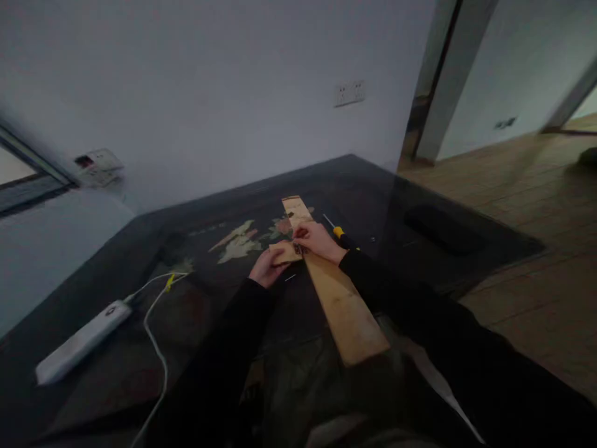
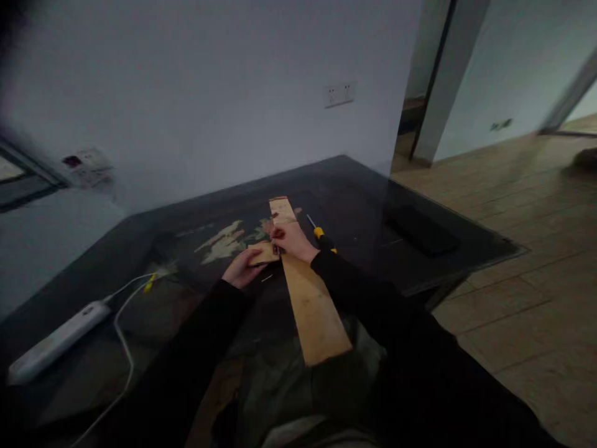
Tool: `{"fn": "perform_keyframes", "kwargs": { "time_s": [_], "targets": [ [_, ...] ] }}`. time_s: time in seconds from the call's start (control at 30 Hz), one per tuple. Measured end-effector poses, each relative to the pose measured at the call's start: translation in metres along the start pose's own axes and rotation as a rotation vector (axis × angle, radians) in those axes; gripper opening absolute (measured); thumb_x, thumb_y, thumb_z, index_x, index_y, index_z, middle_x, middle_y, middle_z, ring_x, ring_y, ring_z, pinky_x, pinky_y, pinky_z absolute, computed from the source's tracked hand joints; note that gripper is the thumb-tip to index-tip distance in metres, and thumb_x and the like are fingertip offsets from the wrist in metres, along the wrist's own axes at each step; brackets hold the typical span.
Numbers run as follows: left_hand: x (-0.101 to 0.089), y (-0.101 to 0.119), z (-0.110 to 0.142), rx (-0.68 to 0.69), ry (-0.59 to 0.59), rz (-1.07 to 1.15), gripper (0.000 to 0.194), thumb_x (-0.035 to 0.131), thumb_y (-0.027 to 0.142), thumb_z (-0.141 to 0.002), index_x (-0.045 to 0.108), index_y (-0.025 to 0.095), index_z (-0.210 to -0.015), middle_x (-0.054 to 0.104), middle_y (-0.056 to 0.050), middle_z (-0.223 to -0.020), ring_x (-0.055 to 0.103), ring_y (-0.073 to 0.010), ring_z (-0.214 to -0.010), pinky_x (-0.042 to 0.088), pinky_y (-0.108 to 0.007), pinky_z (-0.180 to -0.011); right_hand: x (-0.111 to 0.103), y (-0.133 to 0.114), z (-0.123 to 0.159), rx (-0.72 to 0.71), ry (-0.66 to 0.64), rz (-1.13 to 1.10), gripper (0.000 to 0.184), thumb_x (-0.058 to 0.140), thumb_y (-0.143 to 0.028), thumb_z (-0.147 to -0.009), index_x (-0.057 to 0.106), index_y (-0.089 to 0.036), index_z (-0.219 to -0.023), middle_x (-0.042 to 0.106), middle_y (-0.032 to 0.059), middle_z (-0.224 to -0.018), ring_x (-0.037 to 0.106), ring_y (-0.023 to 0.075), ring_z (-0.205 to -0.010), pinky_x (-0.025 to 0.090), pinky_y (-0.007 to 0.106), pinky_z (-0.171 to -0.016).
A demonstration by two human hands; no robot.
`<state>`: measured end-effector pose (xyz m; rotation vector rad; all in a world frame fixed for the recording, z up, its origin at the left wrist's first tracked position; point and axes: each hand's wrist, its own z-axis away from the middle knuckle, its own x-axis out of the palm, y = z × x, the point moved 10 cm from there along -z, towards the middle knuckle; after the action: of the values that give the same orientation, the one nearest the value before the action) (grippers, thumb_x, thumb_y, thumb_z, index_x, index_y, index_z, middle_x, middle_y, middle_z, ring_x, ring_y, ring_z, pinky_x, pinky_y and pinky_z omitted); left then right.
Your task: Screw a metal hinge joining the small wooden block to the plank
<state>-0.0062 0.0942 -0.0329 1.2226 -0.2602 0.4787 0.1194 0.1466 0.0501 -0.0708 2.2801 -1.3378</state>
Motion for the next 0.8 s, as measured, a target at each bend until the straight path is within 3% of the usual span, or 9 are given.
{"fn": "perform_keyframes", "kwargs": {
  "time_s": [0.2, 0.57, 0.8],
  "targets": [
    [0.0015, 0.0015, 0.0035, -0.02, 0.041, -0.028, 0.044, 0.052, 0.002, -0.079, 0.058, 0.011, -0.122, 0.071, -0.007, -0.088, 0.069, -0.0146, -0.071, 0.059, -0.024, -0.067, -0.0002, -0.0035, 0.0018, -0.029, -0.002, 0.014, 0.011, 0.061, -0.005, -0.071, 0.062, -0.014, -0.075, 0.066, 0.0007, -0.072, 0.063, 0.0127, -0.069, 0.047, 0.026, -0.07],
    [0.0067, 0.0022, 0.0035, -0.029, -0.005, -0.04, 0.053, 0.051, 0.002, -0.079, 0.052, 0.01, -0.131, 0.07, -0.009, -0.095, 0.069, -0.0172, -0.076, 0.058, -0.026, -0.068, -0.0015, -0.004, 0.0034, -0.052, 0.005, 0.06, 0.011, 0.062, -0.005, -0.071, 0.062, -0.015, -0.076, 0.067, 0.0008, -0.074, 0.064, 0.0123, -0.069, 0.048, 0.025, -0.069],
    [0.0064, 0.0041, 0.0057, -0.022, 0.023, -0.041, 0.049, 0.05, 0.002, -0.079, 0.055, 0.009, -0.128, 0.071, -0.009, -0.091, 0.069, -0.0162, -0.074, 0.057, -0.025, -0.067, -0.0032, -0.004, 0.0037, -0.046, 0.008, 0.072, 0.01, 0.064, -0.006, -0.072, 0.062, -0.015, -0.076, 0.068, 0.0012, -0.075, 0.064, 0.0124, -0.07, 0.048, 0.025, -0.069]
  ]
}}
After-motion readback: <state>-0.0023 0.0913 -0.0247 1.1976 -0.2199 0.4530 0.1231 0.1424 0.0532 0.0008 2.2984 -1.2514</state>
